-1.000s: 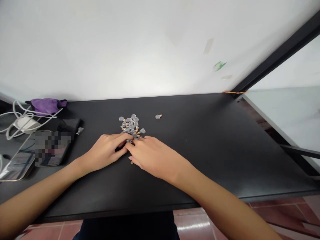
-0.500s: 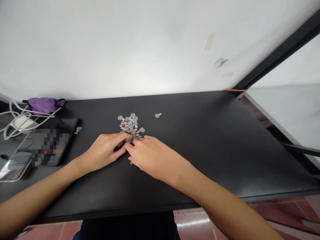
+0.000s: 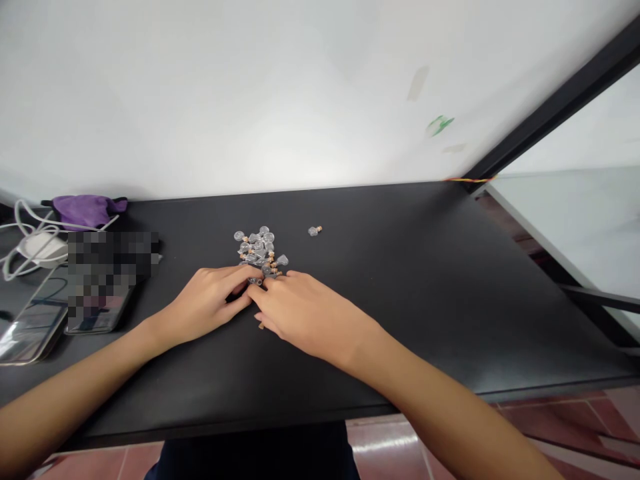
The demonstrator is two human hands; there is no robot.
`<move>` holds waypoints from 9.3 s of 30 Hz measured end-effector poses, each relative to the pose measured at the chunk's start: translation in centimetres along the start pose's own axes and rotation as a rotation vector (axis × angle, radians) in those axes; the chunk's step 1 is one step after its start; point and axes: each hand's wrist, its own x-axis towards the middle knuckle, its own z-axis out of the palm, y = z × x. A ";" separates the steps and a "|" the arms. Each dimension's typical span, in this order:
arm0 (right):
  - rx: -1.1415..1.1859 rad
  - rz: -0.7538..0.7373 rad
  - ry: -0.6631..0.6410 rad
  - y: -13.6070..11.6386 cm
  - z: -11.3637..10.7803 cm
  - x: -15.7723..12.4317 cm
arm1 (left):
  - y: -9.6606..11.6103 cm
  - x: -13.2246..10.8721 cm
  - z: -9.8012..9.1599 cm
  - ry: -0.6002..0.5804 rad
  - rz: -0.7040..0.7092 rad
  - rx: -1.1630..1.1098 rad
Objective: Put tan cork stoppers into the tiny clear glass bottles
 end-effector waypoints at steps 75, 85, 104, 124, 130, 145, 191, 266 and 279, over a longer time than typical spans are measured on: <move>0.591 0.171 0.338 2.7 1.3 2.9 | 0.3 0.0 -0.2 0.050 0.003 0.036; 0.576 0.173 0.321 2.6 1.1 2.9 | 0.4 0.0 -0.1 0.043 0.002 0.040; 0.530 0.191 0.281 2.5 0.9 2.8 | 0.3 0.0 0.0 0.048 0.005 0.029; 0.420 0.162 0.247 1.9 0.2 2.6 | 0.1 0.0 0.1 0.057 0.008 0.004; 0.368 0.142 0.183 1.4 -0.3 2.5 | 0.1 0.0 0.2 0.061 0.007 -0.027; 0.325 0.132 0.187 1.4 -0.2 2.5 | 0.1 0.0 0.0 0.043 0.003 -0.010; 0.339 0.184 0.044 1.0 -1.3 1.9 | 0.3 0.1 -0.1 0.019 -0.023 -0.007; 0.094 0.063 -0.035 0.3 -1.2 0.6 | 0.1 0.0 0.0 -0.014 -0.015 -0.001; 0.093 0.021 -0.026 0.9 -0.9 1.4 | 0.1 0.0 0.0 -0.002 -0.028 -0.025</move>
